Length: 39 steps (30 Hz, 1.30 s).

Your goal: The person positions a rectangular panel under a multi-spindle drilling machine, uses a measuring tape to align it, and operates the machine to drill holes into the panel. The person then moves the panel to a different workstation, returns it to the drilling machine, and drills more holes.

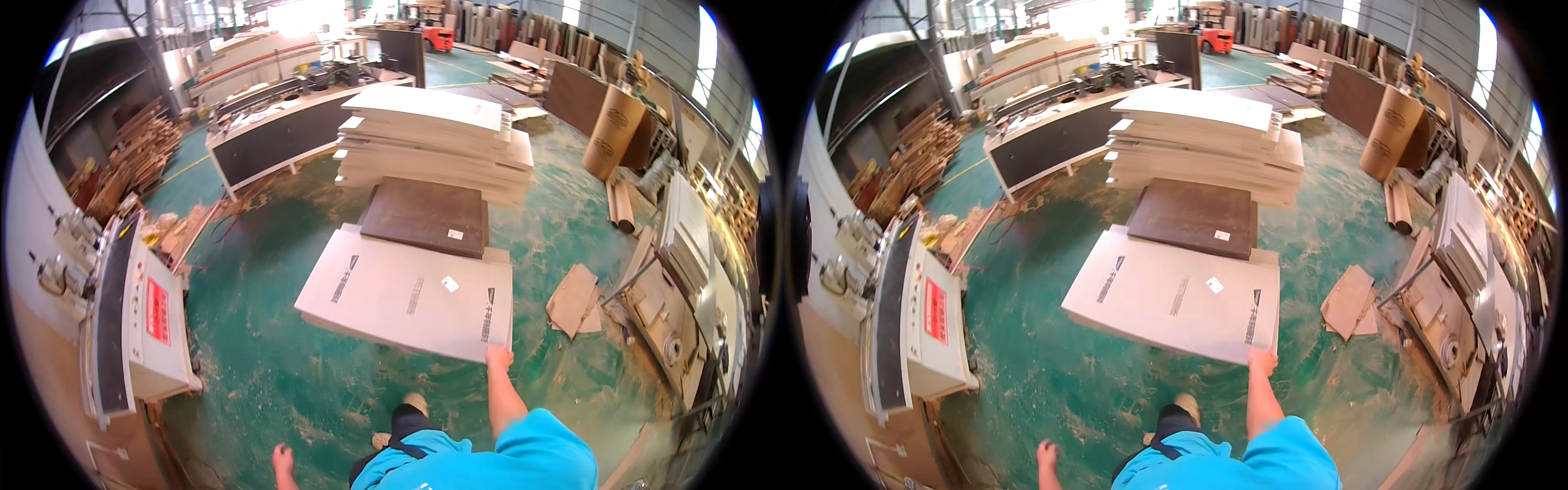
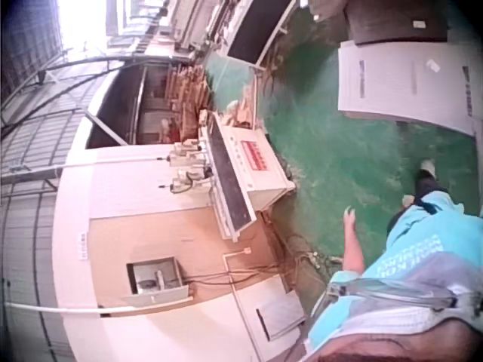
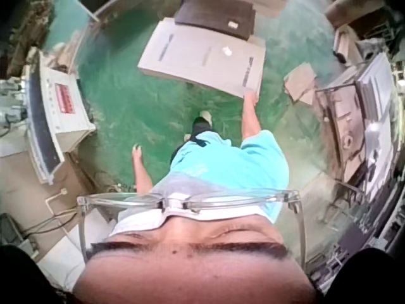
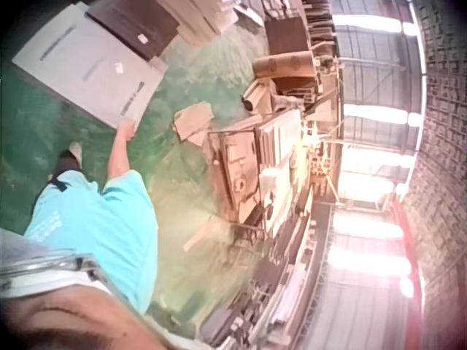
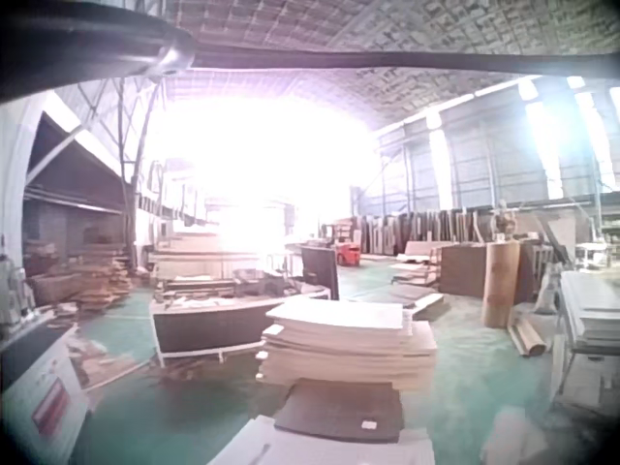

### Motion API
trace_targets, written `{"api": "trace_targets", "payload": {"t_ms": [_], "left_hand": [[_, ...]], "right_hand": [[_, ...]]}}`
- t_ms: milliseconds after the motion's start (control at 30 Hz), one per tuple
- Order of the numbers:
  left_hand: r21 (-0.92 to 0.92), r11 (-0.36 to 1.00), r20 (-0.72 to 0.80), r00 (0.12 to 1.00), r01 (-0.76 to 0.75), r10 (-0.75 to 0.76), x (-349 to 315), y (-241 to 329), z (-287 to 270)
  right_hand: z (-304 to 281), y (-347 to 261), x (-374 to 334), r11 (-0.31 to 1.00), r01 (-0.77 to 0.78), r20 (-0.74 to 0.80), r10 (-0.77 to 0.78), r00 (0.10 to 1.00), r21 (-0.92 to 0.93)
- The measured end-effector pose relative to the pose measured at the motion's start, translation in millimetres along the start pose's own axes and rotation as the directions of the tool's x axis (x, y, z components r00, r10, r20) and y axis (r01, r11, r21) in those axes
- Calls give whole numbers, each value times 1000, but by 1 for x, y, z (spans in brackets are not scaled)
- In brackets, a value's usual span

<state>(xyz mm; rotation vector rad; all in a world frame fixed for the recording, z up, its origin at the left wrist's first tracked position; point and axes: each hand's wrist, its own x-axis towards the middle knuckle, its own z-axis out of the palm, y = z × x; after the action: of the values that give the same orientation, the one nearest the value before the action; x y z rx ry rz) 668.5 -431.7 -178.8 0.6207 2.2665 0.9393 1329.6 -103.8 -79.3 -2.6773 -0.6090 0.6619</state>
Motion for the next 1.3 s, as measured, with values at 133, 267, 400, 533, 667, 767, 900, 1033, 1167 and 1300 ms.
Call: {"api": "trace_targets", "payload": {"t_ms": [133,267,400,533,667,767,900,1033,1167,1300], "left_hand": [[112,962,185,956,-251,228,145,193,65],[46,868,340,825,-494,451,230,381,165],[382,596,419,707,-706,569,310,477,214],[530,569,431,777,-629,458,388,511,256],[574,643,511,835,-508,203,410,524,293],[607,684,464,879,-405,108,396,553,273],[550,780,342,933,-297,114,439,510,195],[422,898,259,966,-126,13,509,486,120],[294,956,26,1000,1,-9,599,442,-9],[108,992,-89,995,64,-54,645,416,-120]], "right_hand": [[23,5,-58,997,-73,-86,72,994,-9],[88,88,-4,745,-224,217,109,970,628],[104,37,-22,589,-288,241,160,957,755],[97,16,-11,740,-368,132,358,924,564],[68,5,-52,633,-372,169,358,918,679],[76,2,-80,586,-352,114,404,908,730],[76,-66,-123,708,-230,27,286,958,668],[113,-98,-143,701,190,13,-274,962,687],[216,-193,-170,473,99,112,-398,910,876],[231,-325,-229,423,-138,335,-435,836,896]]}}
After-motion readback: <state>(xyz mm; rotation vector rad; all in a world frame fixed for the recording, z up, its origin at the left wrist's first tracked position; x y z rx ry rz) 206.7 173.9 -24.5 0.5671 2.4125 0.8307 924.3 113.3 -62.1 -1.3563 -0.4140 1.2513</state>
